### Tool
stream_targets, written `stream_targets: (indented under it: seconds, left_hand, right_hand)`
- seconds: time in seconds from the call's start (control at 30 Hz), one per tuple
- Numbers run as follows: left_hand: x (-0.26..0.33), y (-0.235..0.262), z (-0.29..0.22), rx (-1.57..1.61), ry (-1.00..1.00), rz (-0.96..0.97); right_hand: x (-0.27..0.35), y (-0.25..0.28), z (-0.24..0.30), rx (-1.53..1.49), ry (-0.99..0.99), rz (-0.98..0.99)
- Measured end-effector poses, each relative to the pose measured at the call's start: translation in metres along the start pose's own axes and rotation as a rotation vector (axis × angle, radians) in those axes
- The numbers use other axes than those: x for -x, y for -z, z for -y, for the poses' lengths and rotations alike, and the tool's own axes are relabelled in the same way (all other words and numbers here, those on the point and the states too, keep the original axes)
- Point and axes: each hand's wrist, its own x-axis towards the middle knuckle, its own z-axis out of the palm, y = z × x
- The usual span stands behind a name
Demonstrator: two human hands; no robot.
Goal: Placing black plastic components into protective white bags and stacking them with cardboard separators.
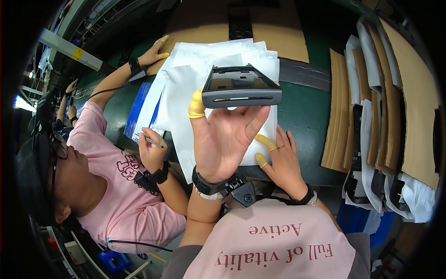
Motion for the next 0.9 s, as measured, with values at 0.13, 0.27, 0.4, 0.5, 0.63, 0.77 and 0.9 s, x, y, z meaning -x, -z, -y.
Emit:
stream_targets:
  seconds: [0.13,0.27,0.4,0.5,0.63,0.77,0.9]
  left_hand:
    - [-0.005,0.005,-0.002,-0.013,0.004,-0.003]
    - [-0.006,0.003,-0.004,-0.034,0.004,-0.001]
    - [-0.002,0.011,0.008,0.01,-0.017,0.054]
    - [0.005,0.029,-0.005,0.146,-0.021,0.019]
    - [0.009,0.023,-0.001,0.145,0.009,0.07]
    - [0.006,0.026,-0.003,0.186,0.023,0.066]
    - [0.0,0.034,-0.008,0.287,0.021,0.075]
  right_hand:
    - [-0.005,-0.001,-0.001,-0.006,-0.003,-0.008]
    - [-0.01,0.005,0.002,-0.005,-0.005,-0.022]
    - [0.002,0.007,-0.005,0.019,-0.001,-0.045]
    - [-0.003,0.003,-0.003,-0.151,0.024,-0.037]
    - [0.011,0.049,0.004,-0.214,-0.042,-0.099]
    - [0.0,0.107,0.012,-0.243,0.09,0.026]
    - [-0.043,0.156,0.057,-0.323,0.309,-0.346]
